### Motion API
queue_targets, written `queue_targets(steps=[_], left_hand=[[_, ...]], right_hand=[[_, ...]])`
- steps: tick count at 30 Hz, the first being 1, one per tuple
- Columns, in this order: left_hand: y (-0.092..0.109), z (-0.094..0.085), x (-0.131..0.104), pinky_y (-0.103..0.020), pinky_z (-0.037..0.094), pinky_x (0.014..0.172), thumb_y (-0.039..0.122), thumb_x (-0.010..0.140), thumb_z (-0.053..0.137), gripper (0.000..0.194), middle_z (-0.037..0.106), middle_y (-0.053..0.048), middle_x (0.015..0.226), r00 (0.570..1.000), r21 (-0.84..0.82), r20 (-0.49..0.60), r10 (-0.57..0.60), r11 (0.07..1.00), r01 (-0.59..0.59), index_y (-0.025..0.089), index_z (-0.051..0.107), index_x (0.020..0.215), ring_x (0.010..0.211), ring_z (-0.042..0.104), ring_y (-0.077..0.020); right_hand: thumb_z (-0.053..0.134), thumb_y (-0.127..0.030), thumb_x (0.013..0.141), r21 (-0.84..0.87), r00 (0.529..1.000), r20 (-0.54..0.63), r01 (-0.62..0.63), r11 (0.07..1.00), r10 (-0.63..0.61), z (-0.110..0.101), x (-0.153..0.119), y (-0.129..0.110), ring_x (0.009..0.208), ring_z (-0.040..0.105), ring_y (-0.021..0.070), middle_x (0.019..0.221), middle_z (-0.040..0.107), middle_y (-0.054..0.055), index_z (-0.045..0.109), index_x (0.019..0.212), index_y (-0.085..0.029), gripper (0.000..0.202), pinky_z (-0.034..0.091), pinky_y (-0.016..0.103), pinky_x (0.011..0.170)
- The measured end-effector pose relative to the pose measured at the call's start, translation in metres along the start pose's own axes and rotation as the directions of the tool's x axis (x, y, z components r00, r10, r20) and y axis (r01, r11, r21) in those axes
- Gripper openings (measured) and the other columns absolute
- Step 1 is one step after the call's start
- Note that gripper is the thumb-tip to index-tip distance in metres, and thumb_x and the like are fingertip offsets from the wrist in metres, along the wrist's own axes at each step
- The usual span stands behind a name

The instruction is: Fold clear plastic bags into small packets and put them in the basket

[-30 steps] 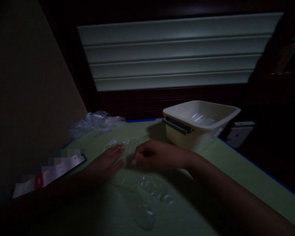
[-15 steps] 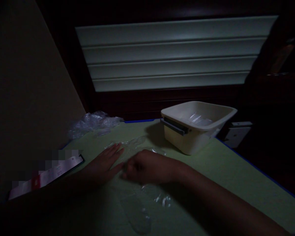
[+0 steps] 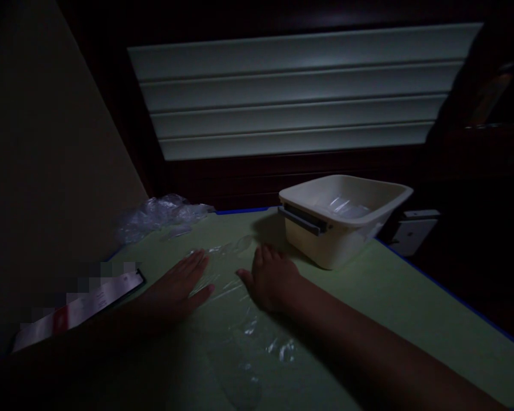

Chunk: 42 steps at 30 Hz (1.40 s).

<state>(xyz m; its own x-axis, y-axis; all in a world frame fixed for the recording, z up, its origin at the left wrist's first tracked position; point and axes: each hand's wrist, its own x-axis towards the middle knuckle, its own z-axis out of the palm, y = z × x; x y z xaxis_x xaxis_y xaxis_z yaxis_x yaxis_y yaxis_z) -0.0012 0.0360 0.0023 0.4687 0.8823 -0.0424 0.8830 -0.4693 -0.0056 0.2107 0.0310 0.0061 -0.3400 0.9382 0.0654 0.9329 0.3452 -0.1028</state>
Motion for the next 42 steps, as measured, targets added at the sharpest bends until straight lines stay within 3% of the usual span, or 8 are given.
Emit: queue_targets(steps=[5,10,13,18,30,36,39,42], left_hand=[[-0.001,-0.002,0.000,-0.047,0.016,0.108,0.048,0.088,0.029,0.068,0.013,-0.020,0.145,0.999,-0.012,0.026,0.031,0.999,-0.031,0.001,0.024,0.138,0.134,0.010,-0.0301],[-0.002,-0.001,0.000,-0.046,0.016,0.108,0.048,0.089,0.029,0.067,0.013,-0.018,0.146,0.989,0.012,0.022,0.148,0.989,-0.149,0.003,0.023,0.138,0.135,0.010,-0.0281],[-0.001,-0.002,-0.001,-0.044,0.016,0.109,0.048,0.089,0.029,0.067,0.013,-0.017,0.146,0.982,0.025,0.022,0.186,0.982,-0.187,0.004,0.022,0.139,0.135,0.010,-0.0264],[-0.006,-0.003,0.001,-0.043,0.015,0.109,0.051,0.089,0.028,0.067,0.013,-0.016,0.147,0.984,0.030,0.038,0.177,0.984,-0.178,0.006,0.022,0.139,0.135,0.010,-0.0256],[-0.032,0.004,0.008,-0.046,0.014,0.108,0.053,0.091,0.026,0.064,0.010,-0.015,0.147,0.984,-0.009,-0.003,0.181,0.984,-0.181,0.013,0.020,0.140,0.136,0.008,-0.0250],[-0.027,-0.002,0.005,-0.046,0.017,0.108,0.050,0.089,0.034,0.062,0.019,-0.017,0.146,0.965,0.073,-0.155,0.210,0.977,-0.201,0.011,0.030,0.137,0.135,0.015,-0.0274],[-0.016,-0.009,0.001,-0.047,0.019,0.107,0.042,0.086,0.041,0.055,0.028,-0.019,0.142,0.933,0.087,-0.284,0.222,0.975,-0.206,0.007,0.044,0.128,0.132,0.023,-0.0298],[-0.004,-0.011,-0.006,-0.038,0.032,0.103,0.035,0.089,0.034,0.045,0.037,-0.014,0.139,0.909,-0.101,-0.326,0.260,0.946,-0.307,0.011,0.050,0.123,0.126,0.036,-0.0230]], right_hand=[[0.031,-0.028,0.090,-0.059,0.977,-0.151,-0.160,0.985,0.150,-0.010,0.006,0.005,0.120,0.041,0.0374,0.132,0.038,0.031,0.040,0.128,0.006,0.052,0.036,0.050,0.093],[0.029,-0.037,0.091,0.046,0.936,-0.308,0.191,0.980,-0.168,-0.008,0.008,-0.008,0.134,0.019,0.0242,0.146,0.018,0.019,0.025,0.138,0.000,0.059,0.024,0.038,0.106],[0.028,-0.042,0.092,0.144,0.921,-0.195,0.366,0.919,-0.337,0.002,0.007,-0.011,0.132,0.024,0.0238,0.143,0.025,0.021,0.029,0.136,0.002,0.062,0.025,0.035,0.106],[0.022,-0.048,0.092,0.106,0.960,0.006,0.279,0.954,-0.281,0.009,0.009,-0.002,0.133,0.020,0.0291,0.142,0.023,0.024,0.027,0.137,0.004,0.069,0.020,0.042,0.107],[0.034,-0.040,0.091,-0.018,0.997,-0.065,0.030,0.999,-0.032,-0.011,0.003,0.009,0.122,0.039,0.0364,0.131,0.040,0.031,0.043,0.125,0.006,0.058,0.033,0.049,0.097],[0.029,-0.049,0.091,0.124,0.933,-0.103,0.355,0.927,-0.344,-0.002,0.003,-0.008,0.132,0.023,0.0270,0.143,0.027,0.022,0.030,0.136,-0.001,0.066,0.023,0.040,0.106],[0.025,-0.051,0.091,0.138,0.946,-0.022,0.323,0.936,-0.323,0.003,0.005,-0.006,0.132,0.023,0.0290,0.142,0.026,0.022,0.029,0.137,0.000,0.069,0.020,0.043,0.106],[0.022,-0.052,0.091,0.112,0.981,0.012,0.192,0.975,-0.195,0.004,0.007,0.000,0.133,0.020,0.0295,0.143,0.025,0.023,0.028,0.137,0.001,0.071,0.019,0.043,0.107]])
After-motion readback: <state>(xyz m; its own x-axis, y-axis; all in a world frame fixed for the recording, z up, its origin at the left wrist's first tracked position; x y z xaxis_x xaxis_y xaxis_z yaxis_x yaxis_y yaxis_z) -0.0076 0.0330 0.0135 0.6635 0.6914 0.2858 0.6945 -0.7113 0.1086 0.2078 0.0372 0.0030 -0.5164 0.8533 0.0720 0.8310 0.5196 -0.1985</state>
